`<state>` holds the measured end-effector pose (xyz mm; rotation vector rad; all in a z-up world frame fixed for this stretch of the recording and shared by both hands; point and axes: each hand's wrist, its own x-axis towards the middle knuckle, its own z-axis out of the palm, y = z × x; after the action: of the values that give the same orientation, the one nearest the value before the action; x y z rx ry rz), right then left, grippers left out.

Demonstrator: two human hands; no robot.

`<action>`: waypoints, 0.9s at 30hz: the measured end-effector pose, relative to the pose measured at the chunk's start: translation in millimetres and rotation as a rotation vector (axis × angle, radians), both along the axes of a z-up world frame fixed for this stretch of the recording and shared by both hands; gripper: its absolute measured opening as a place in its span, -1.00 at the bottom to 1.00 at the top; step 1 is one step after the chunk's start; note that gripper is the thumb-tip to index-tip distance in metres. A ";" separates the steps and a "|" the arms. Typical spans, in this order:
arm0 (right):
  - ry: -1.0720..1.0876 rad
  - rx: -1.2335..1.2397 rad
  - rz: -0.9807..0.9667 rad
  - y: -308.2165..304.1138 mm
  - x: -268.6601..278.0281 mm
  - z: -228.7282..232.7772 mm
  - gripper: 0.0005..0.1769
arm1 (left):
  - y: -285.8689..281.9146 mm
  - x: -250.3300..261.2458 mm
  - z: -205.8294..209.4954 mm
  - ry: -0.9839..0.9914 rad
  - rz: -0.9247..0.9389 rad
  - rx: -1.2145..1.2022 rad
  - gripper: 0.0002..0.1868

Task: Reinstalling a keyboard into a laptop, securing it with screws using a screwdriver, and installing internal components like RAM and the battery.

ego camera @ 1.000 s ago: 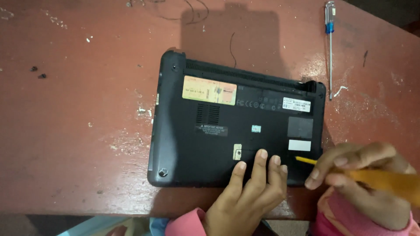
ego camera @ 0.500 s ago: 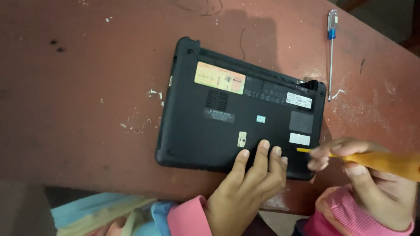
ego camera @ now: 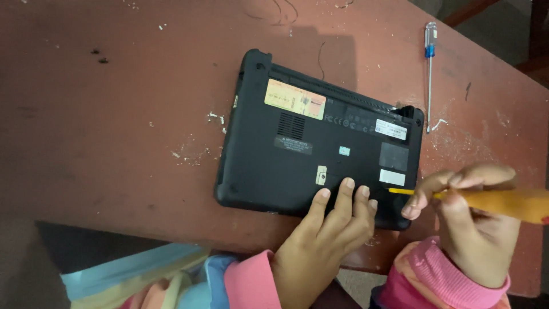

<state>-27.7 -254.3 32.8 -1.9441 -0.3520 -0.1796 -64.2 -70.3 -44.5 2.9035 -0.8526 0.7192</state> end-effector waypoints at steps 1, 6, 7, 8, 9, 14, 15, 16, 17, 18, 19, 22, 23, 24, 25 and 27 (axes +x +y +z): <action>0.002 -0.001 0.001 -5.4 -2.9 0.4 -0.90 | 0.7 0.1 0.5 0.002 0.001 -0.001 -0.55; 0.128 0.039 -0.123 -12.3 -21.9 -0.7 -0.79 | 1.6 1.2 -0.2 -0.006 0.000 -0.016 -0.56; 0.130 0.037 -0.123 -15.8 -23.6 0.0 -0.79 | 1.3 1.0 -0.7 -0.003 0.001 -0.018 -0.56; 0.164 0.017 -0.167 -19.4 -25.4 0.7 -0.80 | 1.0 0.9 -1.2 0.001 -0.003 -0.012 -0.56; 0.197 -0.002 -0.211 -22.9 -26.9 1.3 -0.80 | 0.7 1.0 -1.7 0.003 -0.007 -0.005 -0.55; 0.137 -0.078 -0.131 -8.9 -10.3 11.4 -0.83 | 1.0 2.3 -2.7 -0.004 0.003 -0.024 -0.56; 0.118 -0.102 -0.070 -6.6 -5.8 12.5 -0.83 | 2.3 2.6 -1.5 -0.004 -0.002 -0.028 -0.57; 0.119 -0.103 -0.071 0.8 -2.9 12.4 -0.83 | 2.3 2.8 -1.4 -0.003 -0.002 -0.029 -0.57; 0.055 -0.147 -0.091 8.0 -0.2 12.3 -0.83 | 2.2 3.0 -1.4 -0.012 0.000 -0.041 -0.58; -0.010 -0.190 -0.111 15.2 2.4 12.0 -0.79 | 2.2 3.1 -1.6 -0.021 0.003 -0.053 -0.59; -0.007 -0.193 -0.111 18.1 2.4 9.5 -0.79 | 1.8 3.5 -1.5 -0.018 0.003 -0.056 -0.59; -0.051 -0.101 -0.187 17.9 -0.4 2.5 -0.83 | 1.6 3.0 -2.6 -0.016 0.015 -0.056 -0.59; 0.002 -0.021 -0.133 10.8 -2.6 1.6 -0.82 | 1.2 3.0 -2.8 -0.017 0.019 -0.066 -0.60; 0.057 0.061 -0.080 3.7 -5.0 0.9 -0.77 | 0.8 2.7 -2.9 -0.019 0.024 -0.077 -0.61; 0.060 0.059 -0.072 -7.1 -8.5 1.3 -0.77 | 1.4 2.3 -3.0 -0.016 0.033 -0.079 -0.61; 0.183 0.157 0.061 -29.2 -14.8 3.1 -0.79 | 2.4 2.2 -1.8 0.001 0.009 -0.056 -0.59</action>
<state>-42.5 -283.5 36.0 -1.7765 -0.2672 0.0106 -62.0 -67.9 -46.4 2.8598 -0.8058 0.7298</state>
